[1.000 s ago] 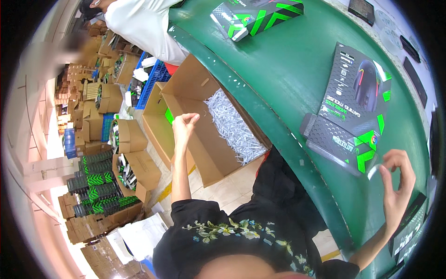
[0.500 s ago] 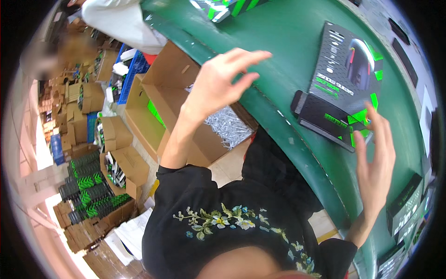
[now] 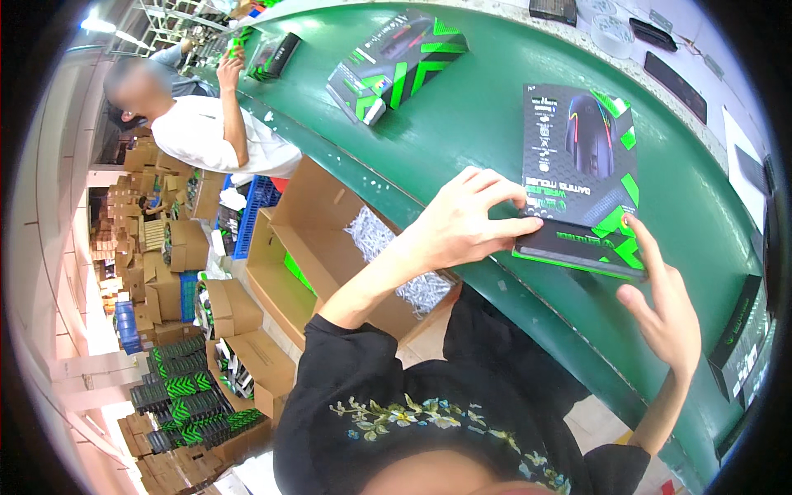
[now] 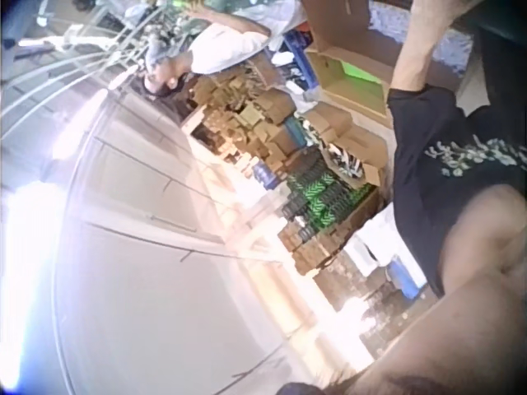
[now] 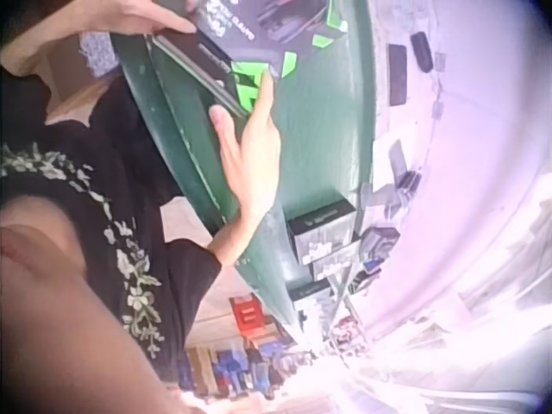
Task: Packing gaming mice into their retail boxes on an assembly line.
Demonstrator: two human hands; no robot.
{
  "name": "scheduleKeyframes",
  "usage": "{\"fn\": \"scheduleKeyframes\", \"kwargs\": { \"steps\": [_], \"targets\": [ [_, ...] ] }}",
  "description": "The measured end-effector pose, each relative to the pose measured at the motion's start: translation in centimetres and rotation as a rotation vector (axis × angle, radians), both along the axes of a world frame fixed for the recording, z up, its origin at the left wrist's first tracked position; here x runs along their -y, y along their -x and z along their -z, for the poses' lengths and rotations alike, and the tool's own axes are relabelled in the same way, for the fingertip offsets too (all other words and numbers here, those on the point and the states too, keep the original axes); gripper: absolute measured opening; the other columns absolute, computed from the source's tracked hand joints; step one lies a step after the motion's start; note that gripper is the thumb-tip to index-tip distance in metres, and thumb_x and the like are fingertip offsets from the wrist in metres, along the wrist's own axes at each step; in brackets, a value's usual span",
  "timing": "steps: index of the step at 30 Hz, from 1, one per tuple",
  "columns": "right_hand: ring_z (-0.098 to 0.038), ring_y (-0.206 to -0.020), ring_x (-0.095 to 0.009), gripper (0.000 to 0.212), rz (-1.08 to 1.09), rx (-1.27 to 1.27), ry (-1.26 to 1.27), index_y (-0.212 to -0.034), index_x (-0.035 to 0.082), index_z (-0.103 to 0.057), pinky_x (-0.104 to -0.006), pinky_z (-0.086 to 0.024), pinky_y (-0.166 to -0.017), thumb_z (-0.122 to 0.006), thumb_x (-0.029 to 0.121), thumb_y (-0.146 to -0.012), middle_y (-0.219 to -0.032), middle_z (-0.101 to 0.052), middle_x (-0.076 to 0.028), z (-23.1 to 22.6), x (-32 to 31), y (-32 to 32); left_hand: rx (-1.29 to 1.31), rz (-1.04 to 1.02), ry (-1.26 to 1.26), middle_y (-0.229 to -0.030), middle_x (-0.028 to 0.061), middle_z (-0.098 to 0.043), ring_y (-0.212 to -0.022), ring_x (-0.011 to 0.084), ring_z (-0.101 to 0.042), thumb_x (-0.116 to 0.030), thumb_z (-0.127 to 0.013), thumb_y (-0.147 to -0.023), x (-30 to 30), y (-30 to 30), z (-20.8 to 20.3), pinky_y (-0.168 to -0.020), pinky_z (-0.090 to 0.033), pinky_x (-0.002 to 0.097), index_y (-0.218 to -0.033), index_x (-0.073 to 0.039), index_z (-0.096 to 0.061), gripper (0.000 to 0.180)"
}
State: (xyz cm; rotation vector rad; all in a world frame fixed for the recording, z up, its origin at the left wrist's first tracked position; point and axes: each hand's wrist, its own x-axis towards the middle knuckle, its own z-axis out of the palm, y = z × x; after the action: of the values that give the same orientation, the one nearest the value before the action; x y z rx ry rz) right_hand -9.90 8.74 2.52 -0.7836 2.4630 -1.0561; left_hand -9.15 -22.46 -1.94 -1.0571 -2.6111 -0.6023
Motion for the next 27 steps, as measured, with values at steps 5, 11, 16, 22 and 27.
{"fn": "scheduleKeyframes", "kwargs": {
  "steps": [5,11,16,22,27],
  "targets": [
    [-0.05,-0.078,-0.013,0.05,0.303,0.227,0.455,-0.14,-0.004,-0.043,-0.0293,-0.037,-0.084,-0.043,0.024,-0.099,-0.083,-0.051,-0.004,-1.4,-0.5,-0.2,0.184,0.085,-0.397,-0.111,0.0062,-0.065,-0.105,0.0257,-0.058,-0.026,-0.087,-0.057,1.0,0.5,-2.4,-0.094,-0.044,0.0387,-0.1,-0.01,-0.071,0.048],
    [-0.051,-0.083,-0.015,0.044,0.503,-0.039,0.62,-0.136,-0.006,-0.047,-0.0286,-0.04,-0.085,-0.051,0.017,-0.098,-0.094,-0.055,-0.006,1.6,-3.4,-0.5,0.437,0.164,-1.128,-0.118,0.0122,-0.062,-0.112,0.0185,-0.055,-0.037,-0.059,-0.095,-3.1,0.5,-4.4,-0.098,-0.041,0.0326,-0.125,0.003,-0.056,0.051],
    [-0.048,-0.126,-0.024,0.062,0.521,0.02,0.921,-0.144,-0.004,-0.035,-0.0373,-0.035,-0.108,-0.06,0.017,-0.092,-0.133,-0.053,-0.015,1.4,-2.8,0.4,0.515,0.102,-1.328,-0.132,0.0097,-0.054,-0.118,0.0151,-0.053,-0.03,-0.046,-0.102,-4.1,1.7,-5.2,-0.098,-0.043,0.0288,-0.142,0.0,-0.037,0.051],
    [-0.052,-0.123,-0.023,0.057,0.444,0.425,1.294,-0.142,0.001,-0.041,-0.036,-0.039,-0.106,-0.058,0.018,-0.09,-0.132,-0.054,-0.015,2.9,-1.3,2.1,0.642,0.254,-1.359,-0.141,0.0131,-0.043,-0.131,0.0308,-0.043,-0.008,-0.051,-0.097,-3.8,2.8,-2.8,-0.108,-0.037,0.0488,-0.143,-0.016,-0.038,0.048],
    [-0.055,-0.12,-0.03,0.04,0.0,0.34,1.329,-0.125,0.003,-0.055,-0.0395,-0.043,-0.102,-0.053,0.025,-0.092,-0.131,-0.052,-0.025,3.1,-1.1,2.4,0.613,0.373,-1.226,-0.131,0.0258,-0.045,-0.128,0.0431,-0.04,-0.021,-0.06,-0.093,-3.5,2.1,-1.9,-0.107,-0.032,0.055,-0.113,-0.021,-0.057,0.02]
  ]
}}
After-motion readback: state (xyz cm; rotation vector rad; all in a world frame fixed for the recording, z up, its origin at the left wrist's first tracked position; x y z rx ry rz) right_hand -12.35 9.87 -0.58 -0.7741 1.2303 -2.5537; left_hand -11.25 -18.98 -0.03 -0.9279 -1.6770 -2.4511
